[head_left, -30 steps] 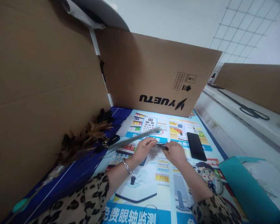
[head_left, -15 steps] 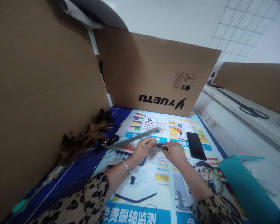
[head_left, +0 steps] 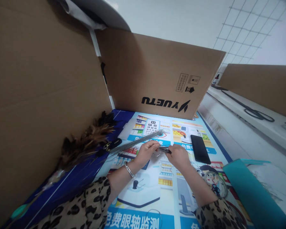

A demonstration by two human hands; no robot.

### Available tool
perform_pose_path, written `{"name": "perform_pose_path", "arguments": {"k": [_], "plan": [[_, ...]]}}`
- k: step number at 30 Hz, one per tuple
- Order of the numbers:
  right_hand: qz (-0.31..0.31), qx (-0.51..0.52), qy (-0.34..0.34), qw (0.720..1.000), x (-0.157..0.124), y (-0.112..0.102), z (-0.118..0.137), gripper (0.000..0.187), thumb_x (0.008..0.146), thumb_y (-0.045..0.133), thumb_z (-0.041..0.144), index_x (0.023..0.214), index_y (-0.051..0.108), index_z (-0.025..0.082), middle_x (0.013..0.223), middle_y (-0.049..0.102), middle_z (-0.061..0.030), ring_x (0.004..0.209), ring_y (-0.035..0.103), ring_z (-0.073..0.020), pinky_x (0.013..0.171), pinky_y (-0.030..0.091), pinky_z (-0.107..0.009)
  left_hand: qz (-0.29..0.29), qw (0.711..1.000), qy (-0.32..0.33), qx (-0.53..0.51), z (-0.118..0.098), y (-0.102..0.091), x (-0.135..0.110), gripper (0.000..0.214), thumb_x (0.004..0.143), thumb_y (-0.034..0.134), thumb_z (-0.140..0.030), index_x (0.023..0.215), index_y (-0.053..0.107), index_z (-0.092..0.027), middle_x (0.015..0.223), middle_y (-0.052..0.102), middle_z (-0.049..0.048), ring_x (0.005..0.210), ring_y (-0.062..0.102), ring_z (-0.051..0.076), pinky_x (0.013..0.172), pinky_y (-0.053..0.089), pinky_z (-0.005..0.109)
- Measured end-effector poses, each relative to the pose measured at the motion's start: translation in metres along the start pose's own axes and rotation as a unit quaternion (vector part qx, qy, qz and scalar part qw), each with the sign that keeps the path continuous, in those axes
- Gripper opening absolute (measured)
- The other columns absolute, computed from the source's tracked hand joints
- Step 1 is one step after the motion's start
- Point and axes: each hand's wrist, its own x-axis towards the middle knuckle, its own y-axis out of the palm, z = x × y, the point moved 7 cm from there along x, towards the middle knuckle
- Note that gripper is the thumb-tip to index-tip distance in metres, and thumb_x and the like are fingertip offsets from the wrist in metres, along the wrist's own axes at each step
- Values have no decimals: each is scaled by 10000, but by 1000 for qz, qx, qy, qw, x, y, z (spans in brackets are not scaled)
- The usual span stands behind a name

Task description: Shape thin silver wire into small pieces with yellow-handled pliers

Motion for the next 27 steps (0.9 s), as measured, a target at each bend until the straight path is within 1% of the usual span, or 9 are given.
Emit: {"name": "perform_pose_path", "arguments": {"k": [4, 11, 15, 20, 27], "plan": [[-4, 0, -1, 1000, 0, -3, 1, 242, 789, 458, 380, 841, 597, 189, 840, 570, -69, 847, 485, -193, 720, 297, -286, -4, 1000, -4, -4, -2, 0, 0, 219, 789, 505, -322, 744, 605, -133, 648, 562, 9, 639, 506, 125, 622, 395, 231], [-19, -19, 4, 1000, -3, -10, 3, 254, 786, 472, 370, 891, 592, 172, 881, 562, -99, 905, 466, -222, 771, 284, -321, -11, 1000, -13, -12, -2, 0, 0, 223, 779, 510, -329, 734, 608, -134, 638, 565, 4, 625, 508, 122, 617, 398, 230], [-28, -25, 9, 999, -3, -10, 4, 253, 786, 474, 372, 885, 590, 171, 875, 559, -101, 898, 466, -227, 769, 283, -329, -22, 999, -18, -16, 1, -2, 1, 226, 772, 520, -335, 725, 610, -133, 621, 562, 0, 619, 506, 120, 616, 398, 230], [-35, -20, 13, 999, -3, -10, 6, 315, 812, 431, 433, 874, 591, 169, 857, 559, -102, 876, 477, -228, 757, 291, -333, -37, 999, -28, -20, 3, -3, 0, 235, 767, 531, -346, 766, 621, -129, 625, 577, 4, 618, 519, 124, 625, 406, 239], [-21, -19, 21, 999, -2, -11, 7, 357, 828, 397, 460, 893, 588, 165, 866, 564, -113, 883, 488, -234, 758, 299, -336, -58, 998, -30, -1, 2, -5, -1, 240, 759, 539, -357, 746, 625, -133, 615, 584, 5, 618, 522, 128, 627, 405, 240]]}}
